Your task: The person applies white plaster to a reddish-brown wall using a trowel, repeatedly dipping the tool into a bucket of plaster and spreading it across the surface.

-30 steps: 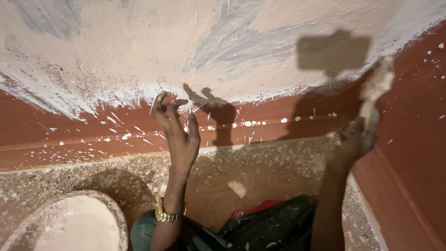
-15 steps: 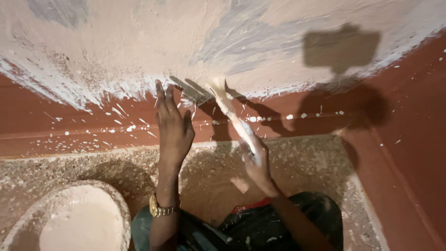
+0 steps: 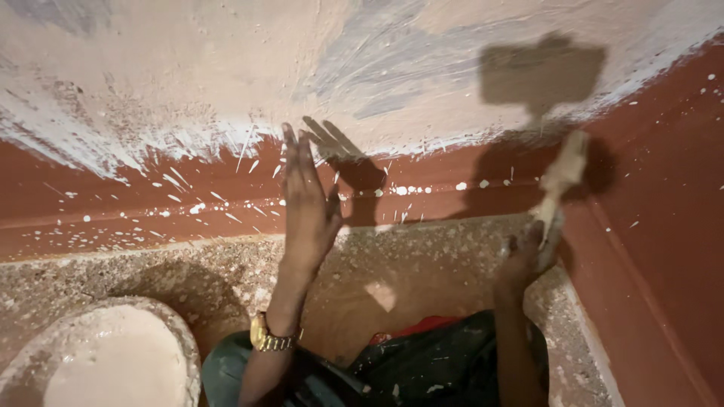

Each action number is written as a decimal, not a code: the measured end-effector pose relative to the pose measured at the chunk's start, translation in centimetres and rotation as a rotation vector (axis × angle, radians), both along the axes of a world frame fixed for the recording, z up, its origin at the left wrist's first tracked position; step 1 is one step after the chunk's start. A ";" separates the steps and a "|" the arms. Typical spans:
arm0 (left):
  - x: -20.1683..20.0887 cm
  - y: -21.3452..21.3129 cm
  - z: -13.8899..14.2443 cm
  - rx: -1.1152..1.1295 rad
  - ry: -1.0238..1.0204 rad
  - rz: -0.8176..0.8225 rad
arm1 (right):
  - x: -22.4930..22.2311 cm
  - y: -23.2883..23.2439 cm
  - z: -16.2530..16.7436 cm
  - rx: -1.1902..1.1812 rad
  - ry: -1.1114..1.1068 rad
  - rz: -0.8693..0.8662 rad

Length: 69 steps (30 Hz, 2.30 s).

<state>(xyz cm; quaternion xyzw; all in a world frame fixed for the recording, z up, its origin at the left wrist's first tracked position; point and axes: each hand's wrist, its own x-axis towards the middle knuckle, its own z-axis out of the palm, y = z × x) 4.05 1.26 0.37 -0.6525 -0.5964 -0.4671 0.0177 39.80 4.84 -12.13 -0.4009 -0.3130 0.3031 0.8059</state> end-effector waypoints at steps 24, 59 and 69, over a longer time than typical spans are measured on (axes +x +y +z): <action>1.7 -1.4 3.2 0.089 -0.005 -0.302 | -6.6 1.3 -1.0 -0.006 -0.821 0.191; 3.8 0.1 0.0 -0.266 0.179 -0.066 | 0.3 1.5 0.9 -0.031 -0.449 -0.197; 3.5 0.4 -0.1 -0.292 0.224 -0.033 | -5.0 -0.5 -2.3 -0.078 -0.669 -0.032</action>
